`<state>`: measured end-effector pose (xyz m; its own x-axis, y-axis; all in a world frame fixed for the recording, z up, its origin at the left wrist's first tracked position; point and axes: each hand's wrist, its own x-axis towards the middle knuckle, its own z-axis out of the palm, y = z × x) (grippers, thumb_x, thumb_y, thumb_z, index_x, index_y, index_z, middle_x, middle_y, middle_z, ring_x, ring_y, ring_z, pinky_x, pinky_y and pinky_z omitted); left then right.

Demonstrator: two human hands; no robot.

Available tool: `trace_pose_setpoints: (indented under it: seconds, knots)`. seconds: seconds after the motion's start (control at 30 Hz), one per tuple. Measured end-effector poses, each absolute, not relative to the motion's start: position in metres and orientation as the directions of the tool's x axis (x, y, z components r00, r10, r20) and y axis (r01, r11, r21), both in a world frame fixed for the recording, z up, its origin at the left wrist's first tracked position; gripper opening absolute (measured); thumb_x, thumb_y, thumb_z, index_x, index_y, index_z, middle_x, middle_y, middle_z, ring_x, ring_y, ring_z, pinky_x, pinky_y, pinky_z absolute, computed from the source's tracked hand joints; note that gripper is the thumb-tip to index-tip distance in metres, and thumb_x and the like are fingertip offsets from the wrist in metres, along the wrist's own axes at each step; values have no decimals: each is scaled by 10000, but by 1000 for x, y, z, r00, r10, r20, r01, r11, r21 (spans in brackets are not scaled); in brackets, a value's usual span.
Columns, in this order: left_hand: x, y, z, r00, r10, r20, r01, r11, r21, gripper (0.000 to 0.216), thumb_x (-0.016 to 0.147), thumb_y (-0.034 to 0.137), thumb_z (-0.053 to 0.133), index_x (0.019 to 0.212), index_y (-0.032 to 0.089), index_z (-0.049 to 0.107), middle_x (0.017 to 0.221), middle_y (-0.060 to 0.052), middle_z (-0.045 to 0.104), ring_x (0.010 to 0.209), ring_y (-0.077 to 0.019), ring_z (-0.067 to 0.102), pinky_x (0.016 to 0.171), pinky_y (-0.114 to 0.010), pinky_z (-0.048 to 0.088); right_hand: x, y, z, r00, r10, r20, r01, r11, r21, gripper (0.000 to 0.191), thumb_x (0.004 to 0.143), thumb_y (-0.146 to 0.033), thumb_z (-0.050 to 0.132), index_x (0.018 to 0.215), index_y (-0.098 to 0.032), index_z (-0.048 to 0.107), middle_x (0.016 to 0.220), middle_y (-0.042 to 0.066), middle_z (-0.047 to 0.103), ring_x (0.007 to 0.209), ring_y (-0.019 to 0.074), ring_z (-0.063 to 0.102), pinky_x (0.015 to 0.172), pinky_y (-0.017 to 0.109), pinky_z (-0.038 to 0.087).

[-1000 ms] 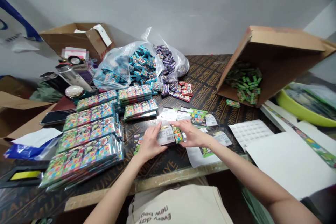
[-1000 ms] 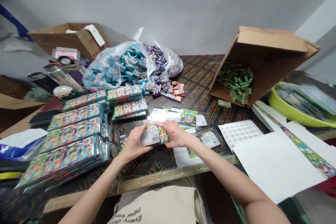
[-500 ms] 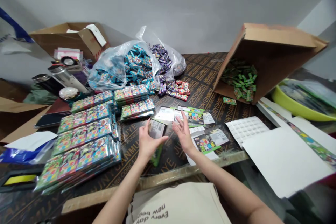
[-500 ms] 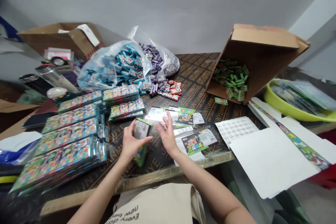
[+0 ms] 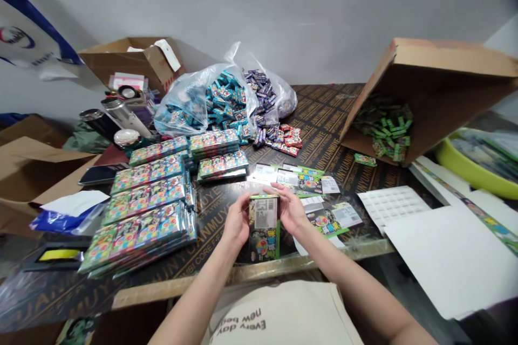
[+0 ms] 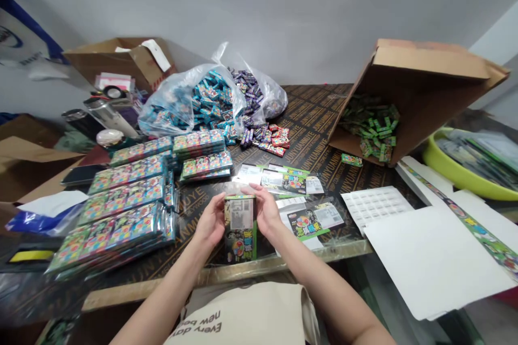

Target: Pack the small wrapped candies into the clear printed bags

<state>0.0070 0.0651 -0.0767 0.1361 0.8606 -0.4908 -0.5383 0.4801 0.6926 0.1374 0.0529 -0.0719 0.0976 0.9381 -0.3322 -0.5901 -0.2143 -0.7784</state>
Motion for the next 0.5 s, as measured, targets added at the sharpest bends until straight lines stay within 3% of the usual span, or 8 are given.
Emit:
trace_pose_setpoints:
  seconds: [0.1,0.17,0.23,0.33,0.4,0.5]
  knots:
    - [0,74,-73,179,876,-447,-449,477,756,252,578,265,671,783,119,677,683,-29,671,553,-122,590,523,-225,440,141,56,-77,76,939,-336,-551,-242,-799,296,629,-221,592,922,-192,554,782,30,701,688,199,644,598,310,487]
    - [-8,79,-68,169,922,-349,-342,387,856,242,561,208,687,788,126,690,708,-38,675,598,-128,597,560,-226,446,145,57,-79,98,961,-259,-454,-189,-871,228,632,-234,629,852,-187,592,779,26,697,671,178,634,595,288,483]
    - [-18,82,-61,176,974,-145,-143,171,975,183,576,190,692,751,139,703,726,-45,677,673,-142,606,634,-239,457,149,55,-79,121,987,-109,-307,-68,-949,148,654,-258,652,778,-180,637,793,30,694,722,171,628,664,290,486]
    - [-29,82,-49,294,951,93,111,-130,985,112,622,234,682,698,158,711,763,-64,681,743,-181,612,676,-271,470,154,49,-74,95,991,89,-122,101,-987,119,712,-291,630,764,-200,687,819,33,694,826,192,622,800,337,467]
    - [-32,82,-43,342,931,129,180,-200,963,122,635,275,679,668,162,708,744,-67,682,717,-190,614,648,-278,475,156,46,-70,72,989,125,-60,130,-990,132,726,-313,622,757,-212,702,821,33,695,839,207,623,817,364,464]
    - [-33,86,-40,334,939,82,236,-168,957,158,611,303,702,663,153,703,671,-53,678,643,-176,604,606,-264,465,156,47,-68,65,992,106,-35,109,-993,149,690,-322,660,770,-207,707,797,31,696,774,199,630,759,348,486]
